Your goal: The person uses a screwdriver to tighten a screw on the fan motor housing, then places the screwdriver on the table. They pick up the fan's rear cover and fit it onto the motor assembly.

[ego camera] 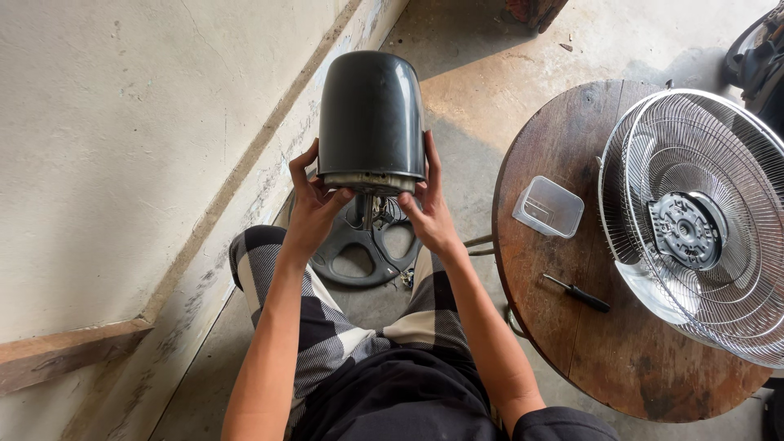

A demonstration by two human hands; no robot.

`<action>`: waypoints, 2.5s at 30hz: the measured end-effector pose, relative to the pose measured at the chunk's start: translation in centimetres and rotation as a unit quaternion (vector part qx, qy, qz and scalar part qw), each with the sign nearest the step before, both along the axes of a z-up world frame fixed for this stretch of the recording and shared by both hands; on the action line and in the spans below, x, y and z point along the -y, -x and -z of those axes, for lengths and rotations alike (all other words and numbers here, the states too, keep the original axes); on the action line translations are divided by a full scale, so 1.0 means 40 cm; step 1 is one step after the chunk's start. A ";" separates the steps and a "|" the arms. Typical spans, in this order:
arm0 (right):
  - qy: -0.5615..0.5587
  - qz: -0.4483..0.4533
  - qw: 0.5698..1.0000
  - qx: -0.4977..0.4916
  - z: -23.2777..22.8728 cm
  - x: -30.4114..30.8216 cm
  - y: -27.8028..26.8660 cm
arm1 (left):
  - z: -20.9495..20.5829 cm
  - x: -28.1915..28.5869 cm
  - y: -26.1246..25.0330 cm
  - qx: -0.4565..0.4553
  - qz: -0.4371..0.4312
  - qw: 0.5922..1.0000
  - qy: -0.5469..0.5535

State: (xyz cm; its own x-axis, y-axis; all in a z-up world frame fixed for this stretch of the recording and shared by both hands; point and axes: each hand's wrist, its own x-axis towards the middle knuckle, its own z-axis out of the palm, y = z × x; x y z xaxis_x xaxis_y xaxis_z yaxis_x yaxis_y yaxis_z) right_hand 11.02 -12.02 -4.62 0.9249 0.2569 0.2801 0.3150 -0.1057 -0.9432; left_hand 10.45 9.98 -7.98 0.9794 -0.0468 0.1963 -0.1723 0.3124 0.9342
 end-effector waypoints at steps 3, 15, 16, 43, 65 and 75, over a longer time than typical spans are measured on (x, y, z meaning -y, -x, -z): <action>-0.042 -0.003 0.998 0.037 0.023 -0.023 0.015 | -0.023 -0.006 0.004 0.011 0.021 0.999 0.029; -0.027 0.051 0.998 0.013 0.049 0.014 0.007 | -0.025 0.013 -0.002 0.038 0.006 0.998 0.041; -0.034 0.058 0.998 0.005 0.042 0.023 -0.005 | -0.024 0.006 -0.002 0.056 0.006 0.998 0.012; -0.197 -0.040 0.963 -0.178 0.035 0.018 -0.131 | -0.112 -0.051 -0.035 -0.129 0.090 0.982 0.108; -0.096 0.051 0.959 -0.260 -0.056 -0.035 -0.057 | -0.136 -0.068 -0.073 -0.230 0.080 0.970 -0.025; -0.198 0.021 0.954 -0.225 0.055 -0.015 -0.047 | -0.096 -0.044 -0.046 -0.278 0.031 0.939 -0.199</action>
